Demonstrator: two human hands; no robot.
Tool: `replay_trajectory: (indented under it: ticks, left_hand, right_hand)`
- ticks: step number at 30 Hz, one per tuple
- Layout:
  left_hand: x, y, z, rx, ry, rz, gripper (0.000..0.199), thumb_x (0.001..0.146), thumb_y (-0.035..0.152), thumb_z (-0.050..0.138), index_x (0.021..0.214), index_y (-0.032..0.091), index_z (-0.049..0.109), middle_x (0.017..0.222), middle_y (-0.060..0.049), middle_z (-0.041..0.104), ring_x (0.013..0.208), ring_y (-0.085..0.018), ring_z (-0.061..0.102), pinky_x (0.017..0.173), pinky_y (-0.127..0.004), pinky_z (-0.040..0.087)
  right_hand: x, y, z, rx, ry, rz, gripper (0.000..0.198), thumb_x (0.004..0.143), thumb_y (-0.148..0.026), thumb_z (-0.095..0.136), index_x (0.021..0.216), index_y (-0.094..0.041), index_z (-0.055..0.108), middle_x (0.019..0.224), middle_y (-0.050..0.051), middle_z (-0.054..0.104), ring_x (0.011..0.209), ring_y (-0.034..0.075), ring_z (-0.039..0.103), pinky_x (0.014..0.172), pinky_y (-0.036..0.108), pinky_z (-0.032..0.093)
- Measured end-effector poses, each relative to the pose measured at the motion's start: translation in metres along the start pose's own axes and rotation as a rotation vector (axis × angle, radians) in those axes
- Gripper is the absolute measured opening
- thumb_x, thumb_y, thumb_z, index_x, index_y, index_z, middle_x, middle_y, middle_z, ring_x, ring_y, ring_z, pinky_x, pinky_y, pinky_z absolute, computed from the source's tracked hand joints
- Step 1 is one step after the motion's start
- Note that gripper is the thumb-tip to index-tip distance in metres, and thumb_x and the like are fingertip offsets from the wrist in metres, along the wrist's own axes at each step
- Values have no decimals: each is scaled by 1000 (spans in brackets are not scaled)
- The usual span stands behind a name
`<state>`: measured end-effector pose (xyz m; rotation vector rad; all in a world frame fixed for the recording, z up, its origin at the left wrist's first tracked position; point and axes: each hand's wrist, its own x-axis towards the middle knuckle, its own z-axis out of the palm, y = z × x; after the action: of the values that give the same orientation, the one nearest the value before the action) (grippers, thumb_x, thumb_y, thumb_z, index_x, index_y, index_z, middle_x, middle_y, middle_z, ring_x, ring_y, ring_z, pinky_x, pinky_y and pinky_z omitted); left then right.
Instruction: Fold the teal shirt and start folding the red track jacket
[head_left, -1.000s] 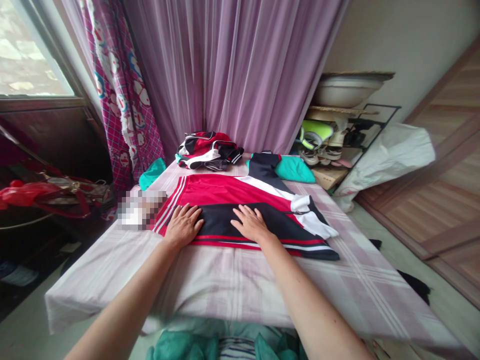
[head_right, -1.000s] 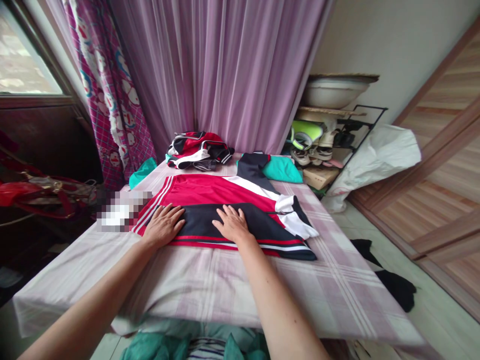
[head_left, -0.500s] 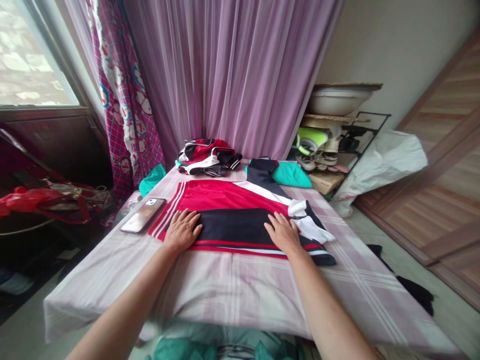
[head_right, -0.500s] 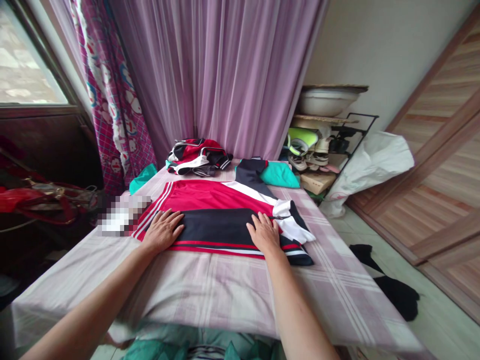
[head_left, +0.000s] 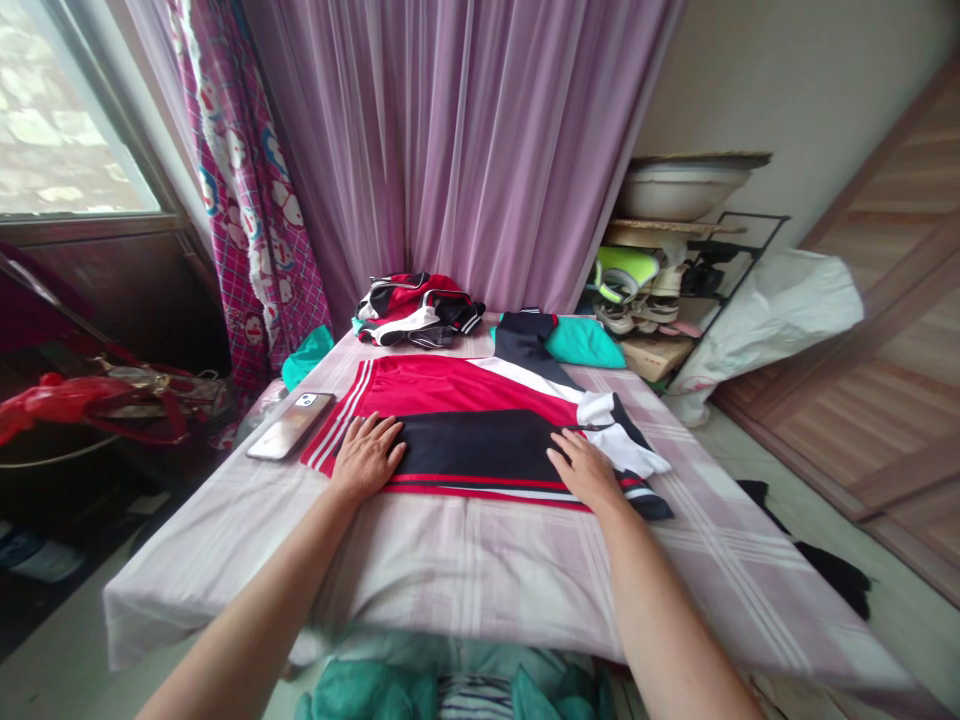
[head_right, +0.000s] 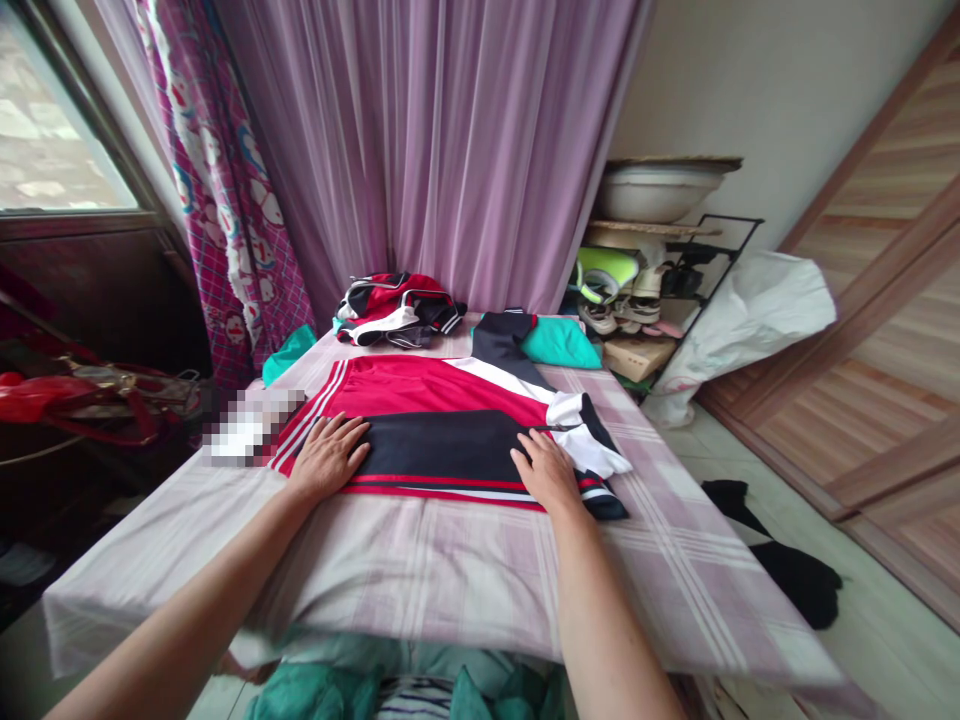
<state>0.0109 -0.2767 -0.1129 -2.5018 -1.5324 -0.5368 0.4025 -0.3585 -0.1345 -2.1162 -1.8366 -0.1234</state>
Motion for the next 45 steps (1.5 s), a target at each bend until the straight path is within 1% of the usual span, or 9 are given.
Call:
replay_trajectory:
  ticks: [6,15,20,23,26,30,33,41,45]
  left_hand:
    - [1,-1,0,22,-31,2,51,98,48,41,135,22,65,140,-8,64,142,-32,45,120,-54,28]
    - [2,0,-1,27,-39,-4,51,98,48,39,135,24,65,141,-6,63,144,-32,43,122,-53,25]
    - [2,0,-2,36,-49,-15,54,98,49,38,136,22,64,143,-7,63,144,-31,43,122,-51,24]
    - [2,0,-4,22,-53,-11,53,97,49,38,137,23,64,142,-6,63,144,-32,42,122,-53,25]
    - [3,0,-4,-2,-40,-3,51,97,49,39,135,26,65,141,-5,64,144,-31,43,122,-53,26]
    - [2,-1,-3,-32,-18,-1,51,97,50,40,134,26,66,141,-5,64,143,-33,44,121,-54,27]
    - [1,-1,-2,-41,-6,-3,49,96,48,41,134,27,66,140,-5,65,143,-32,44,121,-55,26]
    - [1,2,-3,-31,-23,-22,48,96,46,43,134,27,65,141,-4,64,144,-31,43,122,-53,25]
    - [-2,0,-6,-47,43,2,45,97,41,42,131,26,66,143,-6,63,142,-29,45,122,-53,27]
  right_hand:
    - [-4,-18,-5,13,201,-108,38,97,-29,47,124,-20,72,140,13,63,133,30,55,113,53,38]
    - [-3,-25,2,295,79,-208,34,90,-30,57,117,-24,76,133,10,68,126,28,61,110,48,45]
    - [-1,22,-9,795,207,154,32,82,-49,61,90,-23,79,95,8,79,86,23,72,79,37,57]
    - [-1,39,-18,1144,330,473,43,68,-58,70,85,-18,76,74,6,75,58,15,62,48,25,42]
    - [0,44,-24,1302,507,660,48,60,-56,74,84,-15,73,60,1,66,48,11,50,43,21,30]
    - [-2,45,-29,1117,627,757,48,68,-57,63,86,-14,73,55,-1,61,49,14,48,48,25,35]
    - [-7,41,-30,753,574,599,43,77,-53,54,84,-16,75,59,4,67,61,21,60,60,29,44]
    - [-12,-18,-21,147,221,71,36,94,-38,46,101,-23,78,87,8,79,82,22,71,75,28,47]
    - [-12,-37,-20,18,3,15,30,95,-33,48,101,-28,77,93,3,80,80,19,71,69,26,45]
